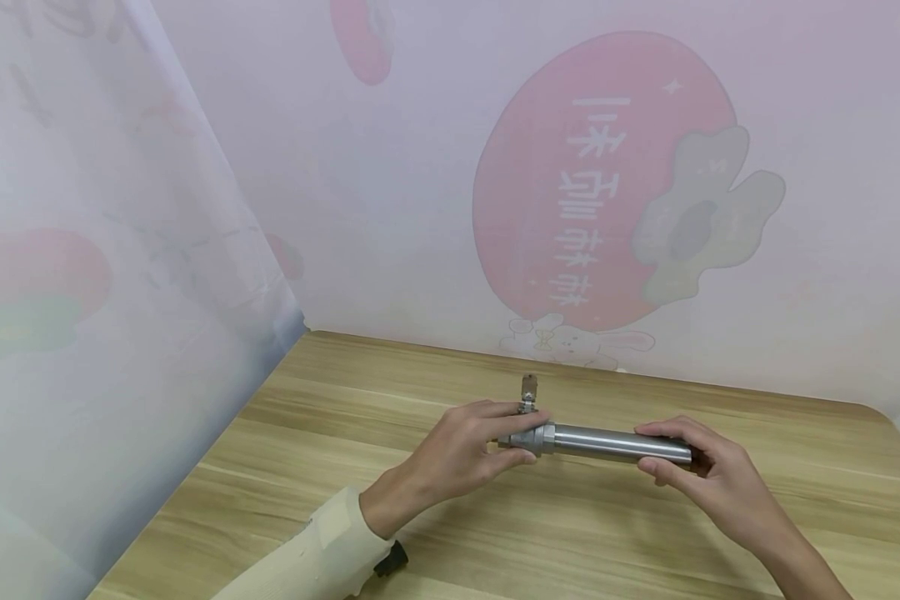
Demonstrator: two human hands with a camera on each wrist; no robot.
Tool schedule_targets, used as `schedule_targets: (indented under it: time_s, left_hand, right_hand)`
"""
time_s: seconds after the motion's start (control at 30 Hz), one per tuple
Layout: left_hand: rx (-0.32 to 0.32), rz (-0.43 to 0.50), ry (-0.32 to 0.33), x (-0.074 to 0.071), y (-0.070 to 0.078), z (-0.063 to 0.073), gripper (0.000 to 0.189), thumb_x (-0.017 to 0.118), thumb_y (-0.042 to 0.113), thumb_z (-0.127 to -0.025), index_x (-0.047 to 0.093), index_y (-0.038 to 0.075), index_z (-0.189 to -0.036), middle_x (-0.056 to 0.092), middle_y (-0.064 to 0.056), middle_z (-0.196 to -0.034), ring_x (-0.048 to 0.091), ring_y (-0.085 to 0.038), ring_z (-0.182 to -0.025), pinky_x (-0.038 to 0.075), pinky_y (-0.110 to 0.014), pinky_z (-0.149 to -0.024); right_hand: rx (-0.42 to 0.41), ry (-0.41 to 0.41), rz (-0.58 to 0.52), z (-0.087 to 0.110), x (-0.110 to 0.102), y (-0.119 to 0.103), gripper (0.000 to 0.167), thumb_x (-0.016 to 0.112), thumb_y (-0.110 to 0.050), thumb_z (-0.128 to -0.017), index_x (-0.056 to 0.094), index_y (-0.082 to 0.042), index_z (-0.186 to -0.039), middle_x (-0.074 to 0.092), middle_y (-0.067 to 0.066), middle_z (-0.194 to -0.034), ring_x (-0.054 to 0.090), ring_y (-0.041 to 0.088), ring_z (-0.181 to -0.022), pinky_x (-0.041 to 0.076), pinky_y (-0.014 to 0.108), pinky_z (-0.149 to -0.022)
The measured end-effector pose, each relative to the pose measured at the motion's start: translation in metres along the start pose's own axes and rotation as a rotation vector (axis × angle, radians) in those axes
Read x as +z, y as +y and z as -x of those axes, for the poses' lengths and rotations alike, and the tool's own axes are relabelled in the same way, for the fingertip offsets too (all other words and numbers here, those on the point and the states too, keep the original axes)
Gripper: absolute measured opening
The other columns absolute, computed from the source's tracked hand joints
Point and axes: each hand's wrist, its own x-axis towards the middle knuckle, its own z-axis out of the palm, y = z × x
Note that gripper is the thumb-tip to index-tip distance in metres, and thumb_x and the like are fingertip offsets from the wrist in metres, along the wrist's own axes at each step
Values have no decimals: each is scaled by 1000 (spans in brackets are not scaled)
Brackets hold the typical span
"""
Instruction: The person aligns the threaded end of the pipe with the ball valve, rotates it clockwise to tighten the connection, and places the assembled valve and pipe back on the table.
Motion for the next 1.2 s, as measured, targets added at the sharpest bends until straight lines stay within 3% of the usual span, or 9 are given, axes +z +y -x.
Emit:
schedule_targets:
  time_s: [1.2]
  left_hand:
    - [19,-10,2,0,0,0,52,90,26,-92,75,15,-141,78,-13,-133,79,-25,-118,65,-27,-94]
  right_hand:
    - [21,-4,18,0,0,0,36,77,4,-98,74,-11,-131,75,-7,-104,72,13,-77,61,26,-67]
